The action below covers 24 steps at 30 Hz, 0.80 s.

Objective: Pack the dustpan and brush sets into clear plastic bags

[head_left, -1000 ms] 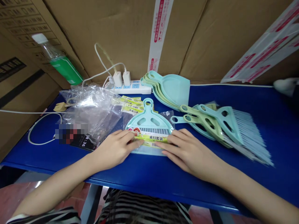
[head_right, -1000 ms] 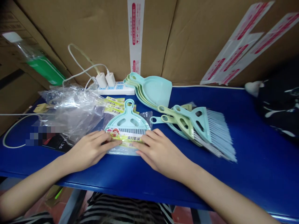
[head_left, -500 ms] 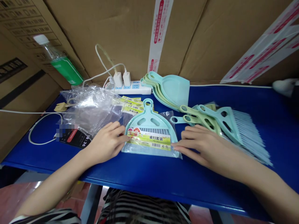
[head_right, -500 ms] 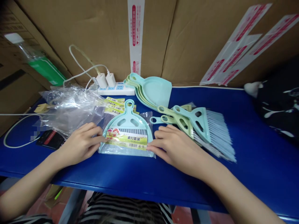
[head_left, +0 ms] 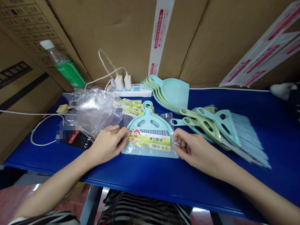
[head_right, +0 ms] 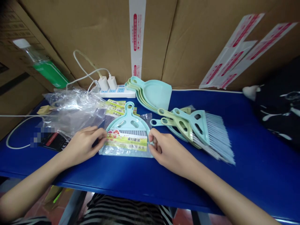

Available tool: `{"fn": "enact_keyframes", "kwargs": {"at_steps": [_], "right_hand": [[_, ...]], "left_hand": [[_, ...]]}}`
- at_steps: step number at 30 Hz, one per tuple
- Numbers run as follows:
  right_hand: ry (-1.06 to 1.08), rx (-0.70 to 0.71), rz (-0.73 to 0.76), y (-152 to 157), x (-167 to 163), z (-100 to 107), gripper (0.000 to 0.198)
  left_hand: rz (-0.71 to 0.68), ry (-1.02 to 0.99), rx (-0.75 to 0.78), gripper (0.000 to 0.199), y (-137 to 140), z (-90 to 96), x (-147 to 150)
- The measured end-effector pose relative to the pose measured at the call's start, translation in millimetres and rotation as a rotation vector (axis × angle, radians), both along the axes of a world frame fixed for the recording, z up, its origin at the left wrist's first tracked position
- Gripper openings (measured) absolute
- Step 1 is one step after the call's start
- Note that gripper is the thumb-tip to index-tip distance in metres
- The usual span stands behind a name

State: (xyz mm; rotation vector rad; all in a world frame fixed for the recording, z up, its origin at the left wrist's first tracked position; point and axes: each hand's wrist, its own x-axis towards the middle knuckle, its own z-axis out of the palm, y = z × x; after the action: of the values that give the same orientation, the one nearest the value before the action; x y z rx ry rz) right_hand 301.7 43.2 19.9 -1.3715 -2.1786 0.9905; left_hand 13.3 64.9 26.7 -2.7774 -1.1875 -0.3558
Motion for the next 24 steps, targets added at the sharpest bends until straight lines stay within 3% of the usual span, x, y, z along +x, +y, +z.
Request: {"fn": "enact_keyframes", "kwargs": {"at_steps": [9, 14, 24], "right_hand": [[0.113, -0.123, 0.050, 7.7, 4.7, -3.3, 0.007], [0.033, -0.070, 0.083, 6.4, 7.8, -3.0, 0.003], [-0.156, 0.030, 0.022, 6.3, 7.1, 11.6, 0.009]], "left_hand": [[0.015, -0.078, -0.161, 0.015, 1.2, 2.6, 0.5], [-0.040, -0.115, -0.242, 0.015, -1.9, 3.0, -0.1], [-0.243, 0.014, -0.297, 0.029, -5.2, 10.5, -2.7]]}}
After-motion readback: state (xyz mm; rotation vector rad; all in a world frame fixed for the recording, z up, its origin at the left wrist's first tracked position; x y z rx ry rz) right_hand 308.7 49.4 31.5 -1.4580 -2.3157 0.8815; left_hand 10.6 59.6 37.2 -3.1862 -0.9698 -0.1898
